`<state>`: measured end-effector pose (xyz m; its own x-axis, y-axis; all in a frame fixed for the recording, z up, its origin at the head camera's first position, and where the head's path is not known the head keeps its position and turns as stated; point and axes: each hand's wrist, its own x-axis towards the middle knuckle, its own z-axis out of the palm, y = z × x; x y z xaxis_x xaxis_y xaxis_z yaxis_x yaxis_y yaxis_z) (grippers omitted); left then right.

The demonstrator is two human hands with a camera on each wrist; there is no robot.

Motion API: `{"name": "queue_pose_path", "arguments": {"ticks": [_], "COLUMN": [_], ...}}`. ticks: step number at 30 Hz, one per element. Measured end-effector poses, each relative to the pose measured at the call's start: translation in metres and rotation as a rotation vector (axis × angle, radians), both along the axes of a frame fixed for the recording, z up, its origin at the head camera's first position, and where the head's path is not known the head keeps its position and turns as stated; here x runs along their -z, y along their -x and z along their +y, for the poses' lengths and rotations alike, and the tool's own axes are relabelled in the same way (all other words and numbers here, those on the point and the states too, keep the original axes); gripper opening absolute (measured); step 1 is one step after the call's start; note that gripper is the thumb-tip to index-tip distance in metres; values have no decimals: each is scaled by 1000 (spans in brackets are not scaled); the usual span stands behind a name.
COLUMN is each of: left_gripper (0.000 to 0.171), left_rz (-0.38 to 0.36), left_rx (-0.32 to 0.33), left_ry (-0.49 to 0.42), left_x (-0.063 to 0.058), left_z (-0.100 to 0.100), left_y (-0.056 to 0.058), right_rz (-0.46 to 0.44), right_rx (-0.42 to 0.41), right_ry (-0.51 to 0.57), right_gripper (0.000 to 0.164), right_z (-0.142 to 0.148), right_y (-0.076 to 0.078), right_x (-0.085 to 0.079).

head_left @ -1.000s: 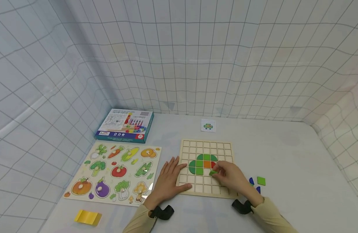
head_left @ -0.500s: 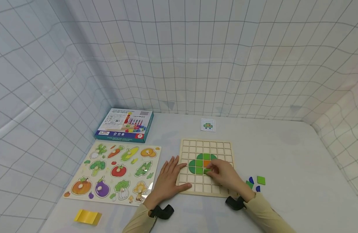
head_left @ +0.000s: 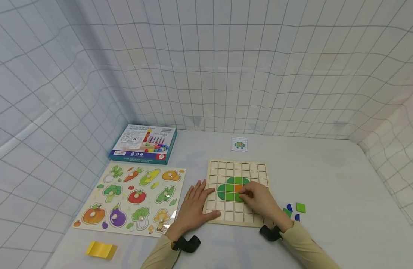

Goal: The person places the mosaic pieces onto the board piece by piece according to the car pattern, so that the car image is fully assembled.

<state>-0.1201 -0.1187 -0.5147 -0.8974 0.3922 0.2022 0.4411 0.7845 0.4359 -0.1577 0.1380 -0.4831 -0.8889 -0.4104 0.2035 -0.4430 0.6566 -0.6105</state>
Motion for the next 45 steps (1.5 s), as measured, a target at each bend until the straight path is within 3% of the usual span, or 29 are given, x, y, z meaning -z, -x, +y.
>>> {"name": "queue_pose_path", "arguments": {"ticks": [26, 36, 45], "left_gripper": [76, 76, 77], "left_rz": [-11, -6, -16], "left_rx": [-9, -4, -3], "left_ry": [9, 5, 1], "left_x": [-1, 1, 0], "left_z": [1, 1, 0], "left_y": [0, -1, 0], "right_rz": [-84, 66, 85], "right_rx": [29, 41, 162], "right_ry": [-15, 59, 11], "right_gripper": [6, 9, 10], "right_z": [6, 35, 75], "right_y": [-10, -8, -6], "right_x": [1, -5, -15]}}
